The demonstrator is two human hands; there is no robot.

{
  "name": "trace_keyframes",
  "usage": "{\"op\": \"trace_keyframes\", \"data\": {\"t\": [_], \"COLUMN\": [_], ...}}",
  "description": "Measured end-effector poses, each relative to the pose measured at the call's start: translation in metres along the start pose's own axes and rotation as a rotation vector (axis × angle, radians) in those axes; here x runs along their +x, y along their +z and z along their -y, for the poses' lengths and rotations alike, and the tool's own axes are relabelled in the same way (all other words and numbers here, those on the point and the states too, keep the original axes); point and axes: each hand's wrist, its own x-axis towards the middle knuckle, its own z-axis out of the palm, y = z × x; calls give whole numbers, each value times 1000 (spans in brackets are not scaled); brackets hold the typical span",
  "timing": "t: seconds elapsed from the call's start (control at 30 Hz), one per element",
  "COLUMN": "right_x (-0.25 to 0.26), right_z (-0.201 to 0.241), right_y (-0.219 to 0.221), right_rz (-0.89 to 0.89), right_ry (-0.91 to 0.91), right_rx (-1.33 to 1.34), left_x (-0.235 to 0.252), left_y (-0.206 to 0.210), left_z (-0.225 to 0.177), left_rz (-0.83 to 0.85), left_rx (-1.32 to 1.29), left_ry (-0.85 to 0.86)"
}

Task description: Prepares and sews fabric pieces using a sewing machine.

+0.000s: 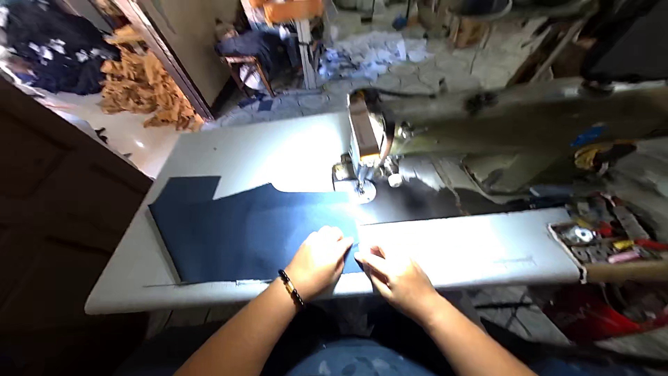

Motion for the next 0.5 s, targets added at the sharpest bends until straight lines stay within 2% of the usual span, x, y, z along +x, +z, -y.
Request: {"op": "trace_keyframes", "data": {"t": [0.07, 0.13, 0.17, 0.23, 0.3, 0.43, 0.5], "right_x": [0, 1, 2, 7, 13, 24, 27], "right_z": [0, -2, -2, 3, 3, -27, -35], "right_y": [2, 3, 3, -3, -11, -35, -48], "right_rz": [-21, -19, 0, 134, 257, 317, 249], "right_ry": [-15, -74, -98, -76, 17, 390, 509], "right_rx": [-11, -9, -13, 30, 79, -183, -131], "left_x": [1, 2, 2, -1, -1, -4, -2], "left_y": [-5, -11, -9, 1, 6, 4, 3], "left_z": [-1, 1, 5, 12, 13, 12, 13], "left_rz": [48, 160, 149, 7, -60, 67, 105], "left_rx": [-20, -170, -260, -377, -398, -423, -439], "left_ry": [-23, -137, -184, -210, -200, -259, -273]}}
